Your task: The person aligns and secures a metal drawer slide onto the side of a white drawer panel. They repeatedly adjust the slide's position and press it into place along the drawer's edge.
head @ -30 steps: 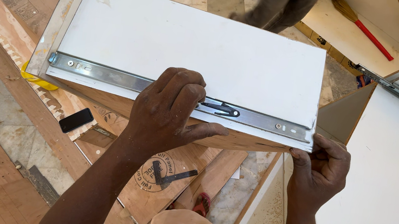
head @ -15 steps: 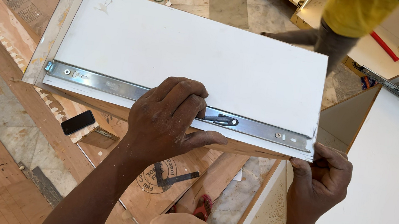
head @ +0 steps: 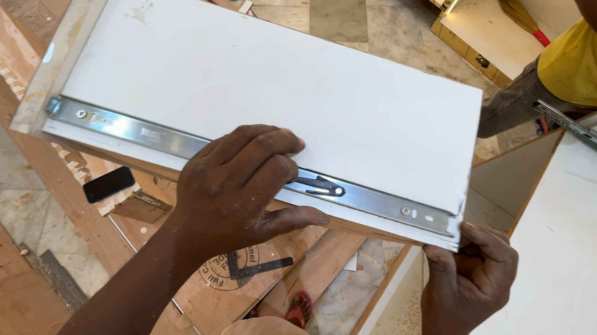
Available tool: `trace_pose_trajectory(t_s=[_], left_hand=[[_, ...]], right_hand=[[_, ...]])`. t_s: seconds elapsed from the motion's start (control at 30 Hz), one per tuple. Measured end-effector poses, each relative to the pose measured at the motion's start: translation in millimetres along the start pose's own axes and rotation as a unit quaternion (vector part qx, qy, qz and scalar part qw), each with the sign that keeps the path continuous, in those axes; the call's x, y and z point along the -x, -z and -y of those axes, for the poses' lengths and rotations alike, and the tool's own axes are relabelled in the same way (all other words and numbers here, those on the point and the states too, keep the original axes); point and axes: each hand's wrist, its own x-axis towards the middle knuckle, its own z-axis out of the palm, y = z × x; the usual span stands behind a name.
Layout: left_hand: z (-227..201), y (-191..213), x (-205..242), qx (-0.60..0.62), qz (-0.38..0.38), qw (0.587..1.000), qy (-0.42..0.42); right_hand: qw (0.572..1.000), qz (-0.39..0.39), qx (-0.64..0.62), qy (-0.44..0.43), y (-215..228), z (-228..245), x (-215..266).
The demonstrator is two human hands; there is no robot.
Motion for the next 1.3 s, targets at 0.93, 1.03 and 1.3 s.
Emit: trace_pose_trajectory(t_s=[0.93, 1.03, 1.3], left_hand=[[-3.2, -4.3, -7.5, -0.042, 0.027, 0.999, -0.017], [-3.1, -3.5, -6.6, -0.04, 0.027, 0.999, -0.02], [1.3, -6.9, -1.4, -0.052, 0.025, 0.998, -0.031]], right_hand=[[0.99, -0.006, 0.111, 0.088, -0.3, 14.6, -2.5], [0.983, 0.0, 0.151, 0.103, -0.8, 19.8, -1.7], [0.987, 0.002, 0.127, 0.095, 1.6, 24.4, -0.1]])
